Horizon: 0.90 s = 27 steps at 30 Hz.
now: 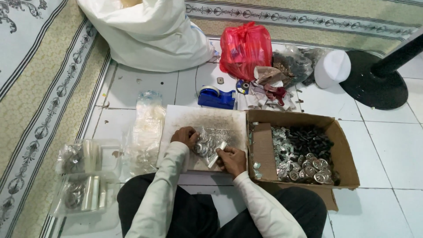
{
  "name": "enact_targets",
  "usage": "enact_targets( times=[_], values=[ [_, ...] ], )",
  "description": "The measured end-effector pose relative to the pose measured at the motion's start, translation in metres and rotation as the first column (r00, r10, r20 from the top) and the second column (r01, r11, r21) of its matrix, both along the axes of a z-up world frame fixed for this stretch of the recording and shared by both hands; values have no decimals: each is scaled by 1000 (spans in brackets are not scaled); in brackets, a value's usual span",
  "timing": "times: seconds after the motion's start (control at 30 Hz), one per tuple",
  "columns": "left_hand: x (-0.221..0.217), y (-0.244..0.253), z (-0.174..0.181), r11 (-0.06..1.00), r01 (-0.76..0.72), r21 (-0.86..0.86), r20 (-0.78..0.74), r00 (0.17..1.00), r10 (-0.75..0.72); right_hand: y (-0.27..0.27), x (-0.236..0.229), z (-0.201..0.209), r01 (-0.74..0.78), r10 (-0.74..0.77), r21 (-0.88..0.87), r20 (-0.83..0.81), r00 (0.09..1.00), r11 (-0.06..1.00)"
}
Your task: The person sits on the floor and sorts small metal washers from a cardboard box onto a white board. They then place the sorted washers into a clear plastic bag.
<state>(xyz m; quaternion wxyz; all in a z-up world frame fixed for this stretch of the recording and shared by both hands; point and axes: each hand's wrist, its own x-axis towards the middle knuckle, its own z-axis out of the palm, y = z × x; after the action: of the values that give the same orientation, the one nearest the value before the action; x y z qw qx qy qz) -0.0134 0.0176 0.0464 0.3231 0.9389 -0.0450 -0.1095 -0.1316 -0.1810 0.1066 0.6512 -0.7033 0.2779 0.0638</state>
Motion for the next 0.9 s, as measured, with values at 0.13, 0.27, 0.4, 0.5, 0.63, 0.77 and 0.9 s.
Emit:
enact_targets(
  times=[0.13,0.27,0.4,0.5,0.63,0.77,0.9],
  values=[
    [2,3,-15,1000,24,14,21,999,-24,0,-4,8,13,-13,23,1,1000,1000],
    [2,3,-22,998,57,30,40,997,-59,-1,-4,8,7,-7,33,1,1000,999],
    [6,5,-40,995,87,54,87,992,-91,-3,-4,11,-21,21,16,-6,1000,1000],
    [3,5,-36,996,76,44,95,992,-80,-3,-2,4,-14,14,1,-10,1000,1000],
    [3,3,-40,998,49,30,84,995,-51,-1,-5,10,5,-5,45,3,1000,999],
    [-1,2,-30,999,27,22,62,998,-29,0,-2,2,7,-7,62,-7,1000,998],
    [-6,2,-24,1000,-25,19,30,999,24,1,-1,-3,16,-16,36,-2,1000,999]
  ],
)
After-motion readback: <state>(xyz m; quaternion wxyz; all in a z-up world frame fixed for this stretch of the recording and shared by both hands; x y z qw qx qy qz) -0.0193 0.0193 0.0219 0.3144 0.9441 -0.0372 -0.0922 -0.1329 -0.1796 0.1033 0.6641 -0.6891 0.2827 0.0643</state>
